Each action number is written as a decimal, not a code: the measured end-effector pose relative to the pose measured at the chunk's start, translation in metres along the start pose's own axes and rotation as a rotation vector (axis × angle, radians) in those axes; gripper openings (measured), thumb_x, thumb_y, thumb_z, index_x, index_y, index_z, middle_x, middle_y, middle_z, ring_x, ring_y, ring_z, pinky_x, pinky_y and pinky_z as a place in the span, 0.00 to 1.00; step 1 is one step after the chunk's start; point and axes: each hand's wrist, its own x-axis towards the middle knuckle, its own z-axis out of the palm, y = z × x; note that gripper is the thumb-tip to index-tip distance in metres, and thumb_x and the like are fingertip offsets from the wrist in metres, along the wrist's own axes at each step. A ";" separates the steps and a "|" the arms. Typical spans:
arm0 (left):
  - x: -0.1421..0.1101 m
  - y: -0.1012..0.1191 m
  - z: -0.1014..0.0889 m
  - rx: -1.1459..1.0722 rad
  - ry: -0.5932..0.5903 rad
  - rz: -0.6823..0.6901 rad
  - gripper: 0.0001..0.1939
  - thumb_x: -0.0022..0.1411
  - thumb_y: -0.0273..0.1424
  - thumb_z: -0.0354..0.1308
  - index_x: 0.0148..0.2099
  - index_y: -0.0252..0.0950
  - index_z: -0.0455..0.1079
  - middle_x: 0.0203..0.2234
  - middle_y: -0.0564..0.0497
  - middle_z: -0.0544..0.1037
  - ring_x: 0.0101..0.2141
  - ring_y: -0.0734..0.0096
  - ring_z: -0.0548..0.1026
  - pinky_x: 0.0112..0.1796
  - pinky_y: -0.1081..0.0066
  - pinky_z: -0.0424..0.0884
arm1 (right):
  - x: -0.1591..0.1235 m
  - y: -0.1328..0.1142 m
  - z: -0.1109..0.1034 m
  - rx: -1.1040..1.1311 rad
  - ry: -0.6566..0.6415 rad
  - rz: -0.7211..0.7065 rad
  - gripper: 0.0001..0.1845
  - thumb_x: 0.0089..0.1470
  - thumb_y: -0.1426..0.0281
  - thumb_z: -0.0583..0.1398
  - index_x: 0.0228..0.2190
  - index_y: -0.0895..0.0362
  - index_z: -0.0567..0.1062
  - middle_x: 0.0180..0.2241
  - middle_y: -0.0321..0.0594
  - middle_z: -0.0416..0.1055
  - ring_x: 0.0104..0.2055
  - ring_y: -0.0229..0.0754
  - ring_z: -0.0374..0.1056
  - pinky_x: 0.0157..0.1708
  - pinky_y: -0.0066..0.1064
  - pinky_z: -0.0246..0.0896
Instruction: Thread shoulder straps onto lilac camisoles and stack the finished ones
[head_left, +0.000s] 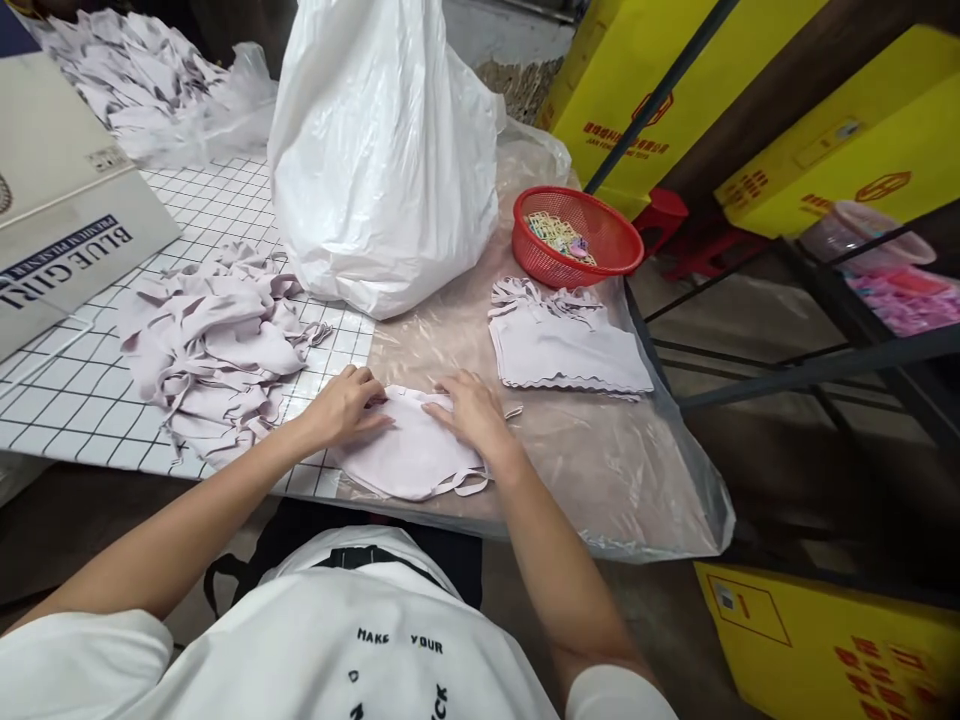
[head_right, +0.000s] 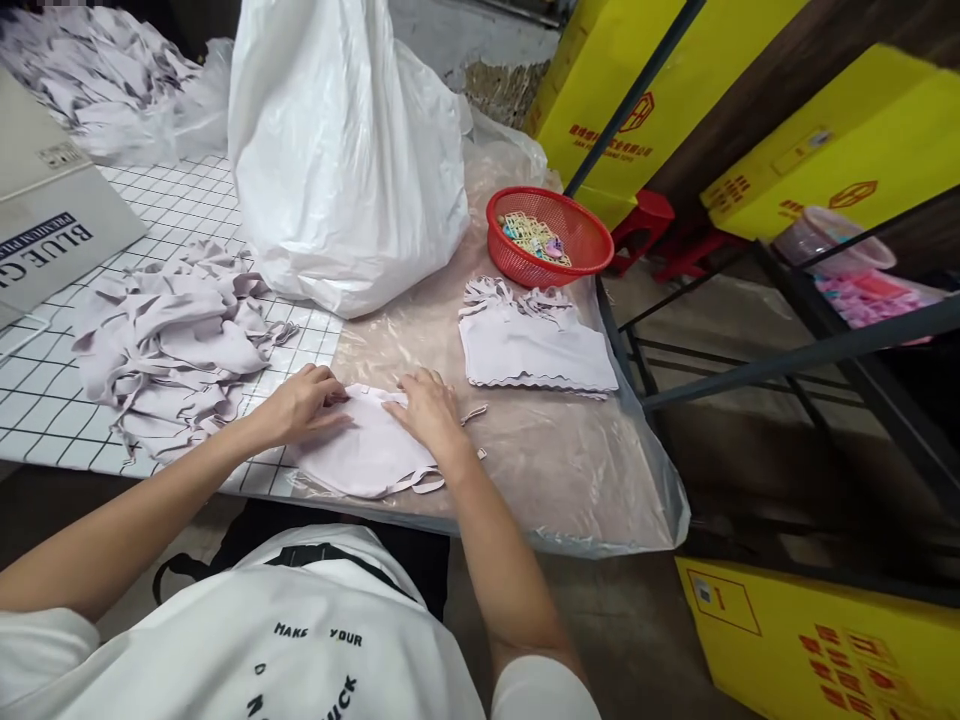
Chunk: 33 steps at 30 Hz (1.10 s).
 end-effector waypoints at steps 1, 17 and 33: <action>0.002 0.000 0.003 -0.001 0.013 -0.024 0.18 0.61 0.45 0.59 0.42 0.34 0.74 0.37 0.41 0.74 0.39 0.56 0.70 0.41 0.58 0.69 | 0.006 -0.003 0.002 -0.036 -0.052 0.039 0.11 0.57 0.62 0.63 0.39 0.55 0.78 0.43 0.48 0.74 0.49 0.51 0.67 0.48 0.40 0.62; 0.066 0.031 -0.087 -0.840 -0.294 0.061 0.20 0.58 0.48 0.62 0.33 0.33 0.71 0.23 0.53 0.72 0.24 0.75 0.68 0.26 0.74 0.64 | 0.004 0.013 -0.063 0.709 0.474 -0.083 0.18 0.60 0.52 0.57 0.30 0.54 0.69 0.24 0.31 0.62 0.27 0.35 0.59 0.28 0.27 0.57; -0.025 0.002 -0.040 -0.076 -0.066 -0.123 0.15 0.66 0.40 0.51 0.45 0.36 0.72 0.40 0.44 0.74 0.41 0.61 0.73 0.44 0.63 0.71 | -0.050 0.001 -0.006 0.354 0.110 -0.151 0.09 0.62 0.68 0.57 0.35 0.56 0.77 0.32 0.42 0.73 0.36 0.43 0.69 0.40 0.34 0.65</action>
